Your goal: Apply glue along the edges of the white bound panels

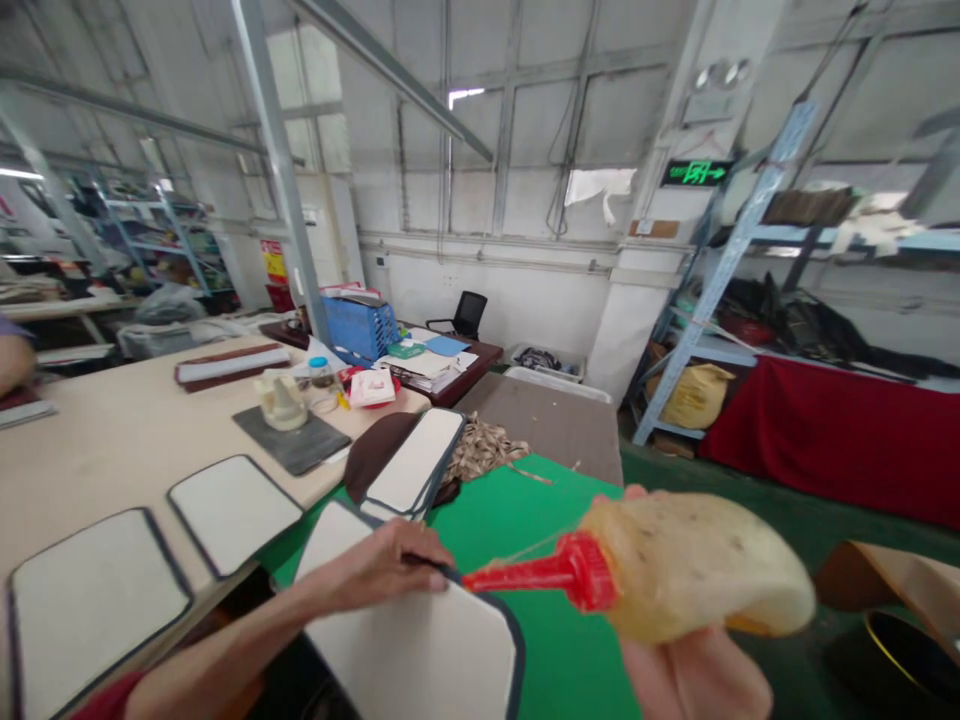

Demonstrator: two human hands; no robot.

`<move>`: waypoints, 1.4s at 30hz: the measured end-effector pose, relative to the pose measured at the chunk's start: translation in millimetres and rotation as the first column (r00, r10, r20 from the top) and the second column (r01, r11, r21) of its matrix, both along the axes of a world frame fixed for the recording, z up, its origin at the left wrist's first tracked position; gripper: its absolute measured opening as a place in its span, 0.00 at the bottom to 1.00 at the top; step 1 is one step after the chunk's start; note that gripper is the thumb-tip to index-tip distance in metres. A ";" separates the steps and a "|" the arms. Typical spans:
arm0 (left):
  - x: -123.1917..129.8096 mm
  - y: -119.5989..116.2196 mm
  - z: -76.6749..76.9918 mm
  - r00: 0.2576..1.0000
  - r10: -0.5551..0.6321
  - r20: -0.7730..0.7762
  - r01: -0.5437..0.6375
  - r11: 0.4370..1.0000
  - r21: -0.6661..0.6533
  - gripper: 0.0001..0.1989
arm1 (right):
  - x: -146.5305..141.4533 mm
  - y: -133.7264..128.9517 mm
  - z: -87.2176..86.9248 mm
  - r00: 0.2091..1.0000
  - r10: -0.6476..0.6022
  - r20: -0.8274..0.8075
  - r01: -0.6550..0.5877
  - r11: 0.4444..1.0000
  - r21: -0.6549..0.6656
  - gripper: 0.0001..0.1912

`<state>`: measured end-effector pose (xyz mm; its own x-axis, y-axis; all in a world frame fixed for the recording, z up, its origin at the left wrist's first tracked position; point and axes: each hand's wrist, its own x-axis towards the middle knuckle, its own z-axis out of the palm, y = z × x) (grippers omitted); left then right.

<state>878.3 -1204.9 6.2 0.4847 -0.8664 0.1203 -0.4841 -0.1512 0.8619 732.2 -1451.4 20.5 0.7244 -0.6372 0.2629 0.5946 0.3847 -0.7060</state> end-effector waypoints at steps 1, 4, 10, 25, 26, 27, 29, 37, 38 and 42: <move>9.8 6.8 13.6 0.998 -0.041 0.043 0.040 0.999 0.030 0.22 | 5.5 -7.0 8.5 0.999 -0.029 0.036 0.030 0.999 -0.020 0.20; 33.4 25.0 48.3 0.981 -0.178 0.073 0.166 0.976 0.139 0.17 | 22.3 -17.6 34.2 0.993 0.060 0.103 -0.038 0.979 -0.201 0.27; 45.0 39.8 88.1 0.955 -0.295 -0.037 0.295 0.929 0.224 0.13 | 48.1 -14.2 43.9 0.864 0.498 -0.076 -0.478 0.763 -0.435 0.30; 52.1 59.4 96.3 0.872 -0.463 -0.162 0.490 0.837 0.244 0.16 | 48.2 45.2 62.3 0.777 0.569 -0.269 -0.628 0.730 -0.270 0.18; 52.5 60.6 96.0 0.870 -0.464 -0.165 0.492 0.836 0.243 0.17 | 48.6 47.2 64.8 0.779 0.561 -0.279 -0.625 0.732 -0.273 0.19; 52.7 61.9 95.8 0.871 -0.461 -0.171 0.491 0.837 0.242 0.18 | 48.5 49.5 67.4 0.779 0.552 -0.296 -0.623 0.735 -0.268 0.19; 52.8 64.4 95.7 0.874 -0.444 -0.196 0.482 0.843 0.241 0.21 | 47.3 55.0 72.5 0.783 0.527 -0.330 -0.608 0.760 -0.230 0.20; 53.5 79.2 98.5 0.928 -0.312 -0.205 0.355 0.906 0.229 0.24 | 41.1 80.6 68.7 0.930 0.299 -0.215 -0.345 0.910 -0.228 0.32; 54.7 81.8 97.8 0.935 -0.295 -0.196 0.335 0.914 0.227 0.24 | 42.2 80.0 64.6 0.943 0.268 -0.196 -0.315 0.909 -0.274 0.32; 61.3 92.5 91.8 0.964 -0.217 -0.153 0.248 0.942 0.227 0.21 | 49.0 59.8 38.1 0.972 0.171 -0.160 -0.227 0.855 -0.466 0.29</move>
